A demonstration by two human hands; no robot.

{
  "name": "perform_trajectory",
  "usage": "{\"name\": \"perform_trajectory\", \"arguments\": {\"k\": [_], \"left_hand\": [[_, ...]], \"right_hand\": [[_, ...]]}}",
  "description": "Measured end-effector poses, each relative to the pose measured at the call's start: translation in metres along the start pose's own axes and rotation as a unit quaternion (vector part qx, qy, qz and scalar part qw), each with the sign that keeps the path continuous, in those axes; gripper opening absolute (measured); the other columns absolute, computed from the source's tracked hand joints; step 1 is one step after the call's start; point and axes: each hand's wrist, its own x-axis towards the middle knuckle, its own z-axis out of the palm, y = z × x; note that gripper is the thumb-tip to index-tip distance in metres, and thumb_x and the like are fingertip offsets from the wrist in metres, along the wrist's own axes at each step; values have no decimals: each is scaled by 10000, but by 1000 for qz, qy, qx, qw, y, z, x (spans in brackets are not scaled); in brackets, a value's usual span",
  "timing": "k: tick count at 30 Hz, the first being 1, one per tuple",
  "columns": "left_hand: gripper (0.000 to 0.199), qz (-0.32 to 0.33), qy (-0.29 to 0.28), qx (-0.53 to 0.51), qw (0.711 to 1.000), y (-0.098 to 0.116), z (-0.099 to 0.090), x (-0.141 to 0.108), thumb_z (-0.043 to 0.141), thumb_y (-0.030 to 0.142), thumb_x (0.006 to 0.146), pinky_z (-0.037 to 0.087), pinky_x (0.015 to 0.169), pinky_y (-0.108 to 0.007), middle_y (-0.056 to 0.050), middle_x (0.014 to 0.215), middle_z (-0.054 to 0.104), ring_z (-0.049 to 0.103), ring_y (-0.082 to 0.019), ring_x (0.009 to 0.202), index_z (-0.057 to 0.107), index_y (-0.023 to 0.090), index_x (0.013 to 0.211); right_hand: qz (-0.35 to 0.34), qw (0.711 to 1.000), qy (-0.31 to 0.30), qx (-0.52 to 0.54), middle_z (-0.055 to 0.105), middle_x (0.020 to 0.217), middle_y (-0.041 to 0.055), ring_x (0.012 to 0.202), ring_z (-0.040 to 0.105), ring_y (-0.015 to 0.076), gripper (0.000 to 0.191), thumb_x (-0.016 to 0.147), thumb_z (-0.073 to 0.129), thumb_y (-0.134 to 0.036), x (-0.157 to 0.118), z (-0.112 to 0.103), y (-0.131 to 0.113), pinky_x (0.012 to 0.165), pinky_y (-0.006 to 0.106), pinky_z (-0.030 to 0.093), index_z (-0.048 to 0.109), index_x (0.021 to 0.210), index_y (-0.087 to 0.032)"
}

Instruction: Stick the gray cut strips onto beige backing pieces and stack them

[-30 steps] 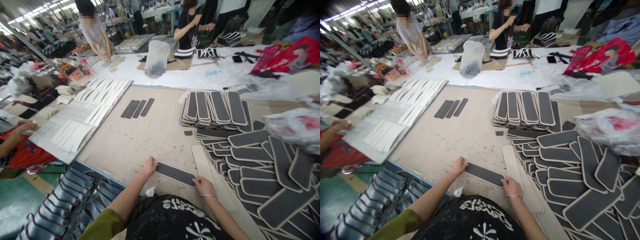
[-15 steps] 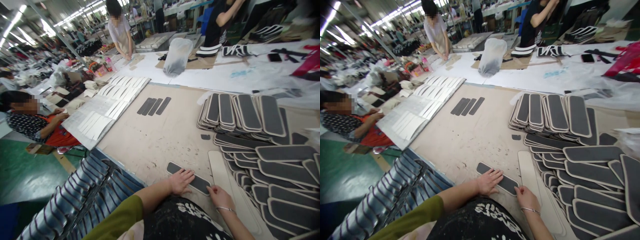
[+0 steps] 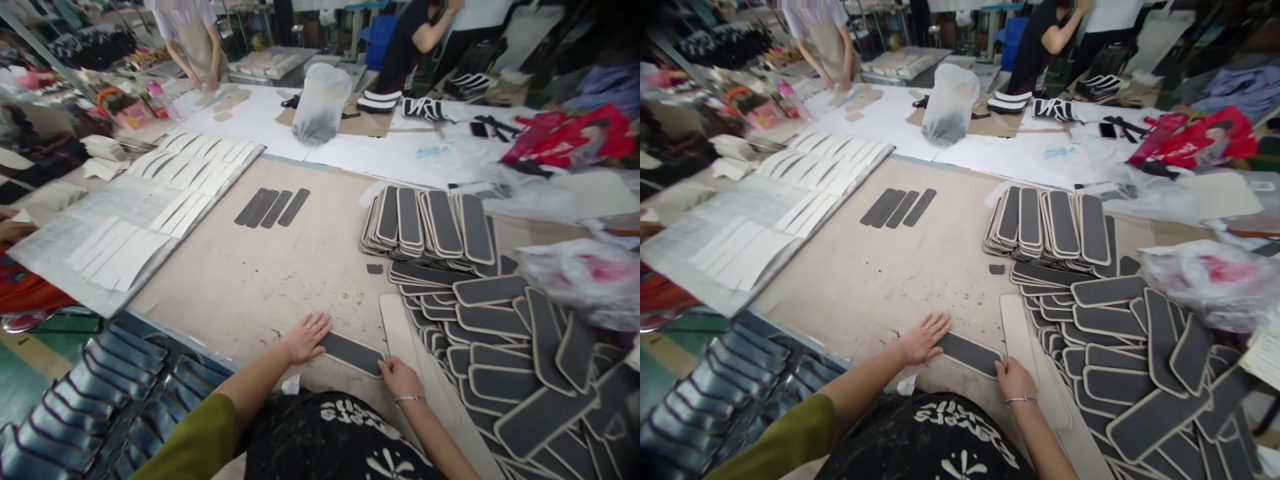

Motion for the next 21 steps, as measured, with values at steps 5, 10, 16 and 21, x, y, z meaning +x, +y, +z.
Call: {"name": "perform_trajectory", "arguments": {"k": [5, 10, 16, 21], "left_hand": [[636, 7, -1, 7, 1000, -1, -2, 0, 349, 507, 849, 46, 1068, -462, -86, 1468, 177, 63, -270, 1348, 233, 176, 1380], [644, 22, 2, 14, 1000, -5, -5, 0, 328, 510, 854, 40, 1072, -452, -90, 1472, 156, 55, -271, 1350, 215, 166, 1386], [617, 15, 8, 31, 999, -1, 0, 0, 361, 481, 854, 63, 1073, -453, -99, 1466, 173, 73, -277, 1347, 255, 167, 1375], [595, 15, -4, 40, 999, 2, 6, 3, 372, 442, 862, 47, 1071, -476, -98, 1469, 162, 83, -281, 1346, 245, 176, 1379]], "right_hand": [[7, 997, 21, -76, 649, 743, 67, 686, 612, 190, 364, 859, 319, -491, -10, -17, -19, 551, 268, 350, 541, 793, -210], [33, 992, 37, -113, 645, 811, 117, 722, 616, 223, 305, 844, 393, -433, -4, -39, -18, 592, 304, 400, 546, 879, -171], [-322, 939, 119, -6, 500, 1244, 131, 1170, 414, 222, 433, 856, 400, -399, -8, -12, -58, 975, 354, 327, 465, 1193, -135], [-461, 885, 58, -27, 209, 1448, 112, 1333, 112, 243, 758, 789, 478, -526, 5, 32, -75, 1085, 446, 120, 227, 1374, -115]]}}
